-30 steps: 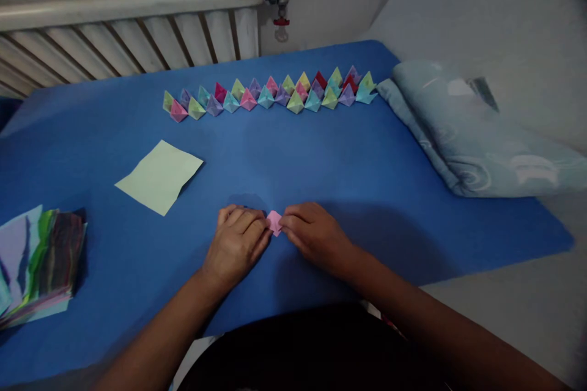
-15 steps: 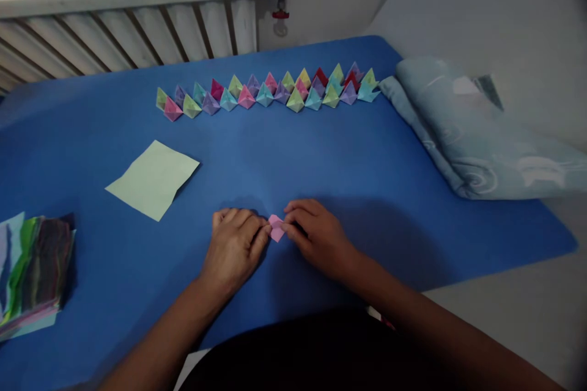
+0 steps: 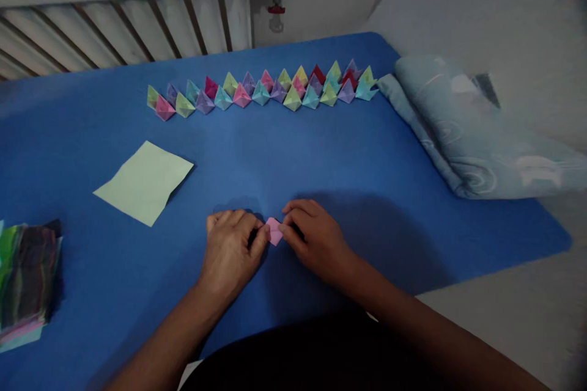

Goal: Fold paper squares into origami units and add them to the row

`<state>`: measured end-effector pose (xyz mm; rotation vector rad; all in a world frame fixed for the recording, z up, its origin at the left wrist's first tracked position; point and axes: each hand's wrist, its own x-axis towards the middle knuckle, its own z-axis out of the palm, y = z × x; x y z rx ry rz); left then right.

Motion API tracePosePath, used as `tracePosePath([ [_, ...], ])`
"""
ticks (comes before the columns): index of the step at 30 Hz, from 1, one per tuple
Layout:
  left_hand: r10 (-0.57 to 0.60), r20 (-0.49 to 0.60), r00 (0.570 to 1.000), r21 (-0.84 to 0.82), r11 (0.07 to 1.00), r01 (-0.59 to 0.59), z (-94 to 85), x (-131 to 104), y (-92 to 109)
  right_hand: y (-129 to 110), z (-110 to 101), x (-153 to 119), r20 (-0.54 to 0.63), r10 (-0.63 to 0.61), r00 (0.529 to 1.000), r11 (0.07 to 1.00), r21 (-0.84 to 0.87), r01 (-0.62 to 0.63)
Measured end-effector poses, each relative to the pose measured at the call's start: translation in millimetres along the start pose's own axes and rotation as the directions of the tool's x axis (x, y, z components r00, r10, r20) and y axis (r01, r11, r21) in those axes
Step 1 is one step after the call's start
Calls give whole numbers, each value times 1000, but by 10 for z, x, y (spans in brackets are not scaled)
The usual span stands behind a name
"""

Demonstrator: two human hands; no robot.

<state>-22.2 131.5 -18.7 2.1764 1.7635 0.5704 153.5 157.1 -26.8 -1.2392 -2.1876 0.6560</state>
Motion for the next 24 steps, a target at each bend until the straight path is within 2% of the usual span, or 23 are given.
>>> tracePosePath([
  [8, -48, 45, 998, -6, 999, 48, -18, 17, 19, -9, 3, 11, -8, 8, 1000, 1000, 6, -8],
  [21, -60, 39, 997, -28, 998, 61, -9, 6, 7, 1, -4, 28, 45, 79, 996, 996, 33, -81],
  [24, 15, -6, 1000, -20, 1000, -15, 32, -31, 16, 12, 20, 24, 29, 64, 997, 998, 15, -65],
])
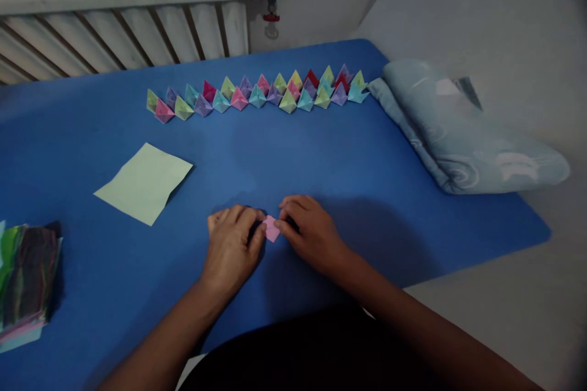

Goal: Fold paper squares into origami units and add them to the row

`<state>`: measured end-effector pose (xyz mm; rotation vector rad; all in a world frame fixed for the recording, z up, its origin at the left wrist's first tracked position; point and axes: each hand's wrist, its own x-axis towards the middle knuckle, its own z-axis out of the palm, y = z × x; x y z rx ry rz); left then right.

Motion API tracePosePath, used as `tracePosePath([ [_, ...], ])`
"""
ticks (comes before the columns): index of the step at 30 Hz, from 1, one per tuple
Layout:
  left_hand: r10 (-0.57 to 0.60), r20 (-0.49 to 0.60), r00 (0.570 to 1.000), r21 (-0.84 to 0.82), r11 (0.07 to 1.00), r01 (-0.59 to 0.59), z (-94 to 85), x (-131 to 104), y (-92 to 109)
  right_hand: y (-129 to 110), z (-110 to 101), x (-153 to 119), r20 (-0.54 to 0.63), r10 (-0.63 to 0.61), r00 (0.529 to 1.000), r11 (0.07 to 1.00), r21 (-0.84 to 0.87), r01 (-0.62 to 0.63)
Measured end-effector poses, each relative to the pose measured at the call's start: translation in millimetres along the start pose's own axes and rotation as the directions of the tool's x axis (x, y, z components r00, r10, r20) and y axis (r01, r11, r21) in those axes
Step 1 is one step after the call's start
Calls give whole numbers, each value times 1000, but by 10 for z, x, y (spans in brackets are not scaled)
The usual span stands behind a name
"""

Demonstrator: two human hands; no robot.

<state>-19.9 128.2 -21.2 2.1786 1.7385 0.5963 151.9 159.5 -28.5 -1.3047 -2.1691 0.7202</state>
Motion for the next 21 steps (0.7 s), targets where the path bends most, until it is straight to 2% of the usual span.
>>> tracePosePath([
  [2, 95, -57, 994, 83, 992, -90, 40, -46, 24, 8, 14, 2, -11, -14, 1000, 1000, -28, 13],
  [5, 246, -125, 961, 268, 941, -206, 86, -142, 74, 11, 22, 11, 4, -39, 999, 997, -70, 39],
  [8, 335, -96, 937, 378, 883, -277, 91, -245, 106, 2, 10, 15, 28, -59, 998, 994, -87, 62],
  [13, 331, -66, 941, 435, 859, -271, 67, -367, 100, -15, -11, 5, 32, -68, 997, 993, -96, 71],
  [21, 317, -97, 944, 444, 862, -243, 101, -418, 79, -2, -3, 7, 31, -82, 996, 988, -130, 85],
])
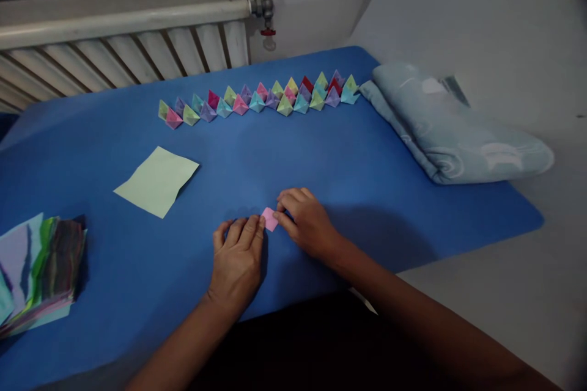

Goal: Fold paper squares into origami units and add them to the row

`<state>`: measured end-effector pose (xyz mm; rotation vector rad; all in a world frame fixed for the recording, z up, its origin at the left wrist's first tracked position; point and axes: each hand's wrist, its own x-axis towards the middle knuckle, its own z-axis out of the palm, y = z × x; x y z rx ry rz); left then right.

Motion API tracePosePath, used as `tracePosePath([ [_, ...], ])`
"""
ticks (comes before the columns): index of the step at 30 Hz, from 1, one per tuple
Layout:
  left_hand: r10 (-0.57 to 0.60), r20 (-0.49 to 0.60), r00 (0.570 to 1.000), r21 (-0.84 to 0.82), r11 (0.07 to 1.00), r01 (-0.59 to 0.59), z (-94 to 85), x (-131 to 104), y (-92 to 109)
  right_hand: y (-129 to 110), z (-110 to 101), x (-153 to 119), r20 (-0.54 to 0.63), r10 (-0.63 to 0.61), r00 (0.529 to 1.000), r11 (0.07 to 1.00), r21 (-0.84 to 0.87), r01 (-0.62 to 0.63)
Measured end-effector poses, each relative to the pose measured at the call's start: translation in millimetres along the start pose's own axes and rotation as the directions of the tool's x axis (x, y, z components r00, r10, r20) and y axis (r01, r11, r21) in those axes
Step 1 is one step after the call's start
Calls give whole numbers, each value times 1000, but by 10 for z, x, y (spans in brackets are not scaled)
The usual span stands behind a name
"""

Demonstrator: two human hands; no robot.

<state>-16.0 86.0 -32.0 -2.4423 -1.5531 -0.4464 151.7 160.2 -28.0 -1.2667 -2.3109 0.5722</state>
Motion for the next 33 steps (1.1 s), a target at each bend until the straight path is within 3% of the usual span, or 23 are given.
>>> tracePosePath([
  [6, -43, 52, 998, -24, 999, 44, 3, -40, 8, 30, -20, 8, 11, 7, 1000, 999, 38, -8],
  [15, -39, 8, 999, -82, 996, 40, 27, -90, 16, 39, -12, 4, 19, 39, 999, 997, 67, -40],
  [18, -65, 34, 997, -107, 992, 68, -45, -6, -6, 41, -9, -4, 16, 31, 999, 997, 64, -32],
  [20, -79, 117, 990, -157, 983, 97, -102, 140, -75, 38, -8, -8, 19, 25, 1000, 998, 62, -26],
  [24, -5, 373, 928, -332, 933, 138, -128, 596, -312, 23, -6, -12, -3, 20, 1000, 998, 64, -20],
  [28, 50, 613, 788, -484, 813, 324, -66, 979, -455, 28, -2, -31, -44, -24, 999, 996, 85, 27],
  [30, 67, 668, 741, -478, 802, 359, -54, 1069, -457, 45, 2, -49, -73, -40, 997, 994, 98, 47],
  [33, 66, 701, 710, -442, 822, 359, -70, 1095, -425, 77, 7, -80, -117, -28, 993, 993, 114, 42],
])
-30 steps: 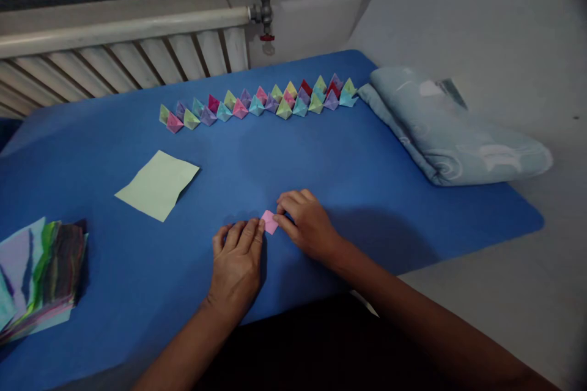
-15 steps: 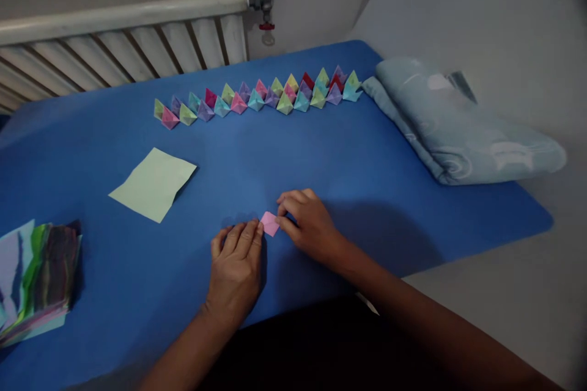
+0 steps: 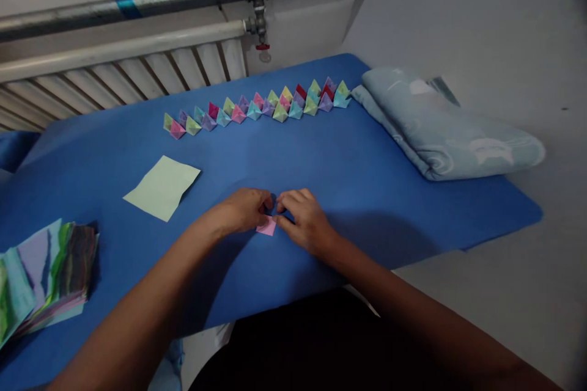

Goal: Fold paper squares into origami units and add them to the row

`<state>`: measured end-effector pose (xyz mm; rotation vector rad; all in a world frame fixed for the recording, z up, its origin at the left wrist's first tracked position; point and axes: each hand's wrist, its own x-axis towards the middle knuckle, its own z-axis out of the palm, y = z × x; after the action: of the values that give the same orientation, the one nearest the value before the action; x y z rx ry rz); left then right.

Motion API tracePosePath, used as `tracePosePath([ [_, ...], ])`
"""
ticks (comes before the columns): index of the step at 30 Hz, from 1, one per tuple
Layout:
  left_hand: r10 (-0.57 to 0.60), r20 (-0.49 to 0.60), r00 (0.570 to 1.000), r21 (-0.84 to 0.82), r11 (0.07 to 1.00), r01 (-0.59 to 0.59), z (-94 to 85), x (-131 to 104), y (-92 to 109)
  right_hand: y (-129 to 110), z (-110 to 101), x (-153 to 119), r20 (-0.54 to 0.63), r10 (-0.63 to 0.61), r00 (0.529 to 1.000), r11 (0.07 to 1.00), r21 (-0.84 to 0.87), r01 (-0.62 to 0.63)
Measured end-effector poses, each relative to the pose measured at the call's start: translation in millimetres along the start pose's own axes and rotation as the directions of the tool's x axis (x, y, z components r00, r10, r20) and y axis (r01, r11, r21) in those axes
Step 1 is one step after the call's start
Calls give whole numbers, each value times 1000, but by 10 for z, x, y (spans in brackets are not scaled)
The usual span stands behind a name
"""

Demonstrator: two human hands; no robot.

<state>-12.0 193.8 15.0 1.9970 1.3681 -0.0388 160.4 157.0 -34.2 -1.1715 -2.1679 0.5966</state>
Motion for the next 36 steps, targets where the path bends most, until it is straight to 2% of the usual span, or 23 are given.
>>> tracePosePath([
  [6, -71, 1, 997, 172, 983, 70, 40, -159, 74, 39, -10, -37, -52, -23, 998, 1000, 19, 24],
  [9, -122, -11, 992, 196, 973, 122, 68, -266, 112, 49, 0, -38, -63, -42, 997, 999, 17, 43],
  [14, -150, -34, 988, 59, 987, 152, 142, -416, 47, 55, 9, -36, -57, -33, 998, 999, 8, 33],
  [17, -139, -33, 990, -185, 974, 131, 145, -476, -67, 22, -10, -43, -86, -30, 996, 996, 85, 37],
  [20, -115, -59, 992, -550, 833, 64, 90, -477, -146, -47, -27, -41, -72, 27, 997, 962, 273, -6],
  [23, -175, -180, 968, -758, 652, -23, 41, -391, -135, -111, -20, -11, 18, 145, 989, 887, 440, -138],
  [26, -237, -267, 934, -839, 535, -104, 61, -248, -73, -132, -6, 44, 59, 264, 963, 775, 581, -248],
  [29, -235, -294, 926, -876, 454, -163, 141, -125, -35, -122, -19, 94, 72, 309, 948, 702, 656, -278],
  [36, -198, -235, 952, -947, 265, -179, 286, -60, -119, -113, -106, 142, 138, 384, 913, 717, 579, -389],
])
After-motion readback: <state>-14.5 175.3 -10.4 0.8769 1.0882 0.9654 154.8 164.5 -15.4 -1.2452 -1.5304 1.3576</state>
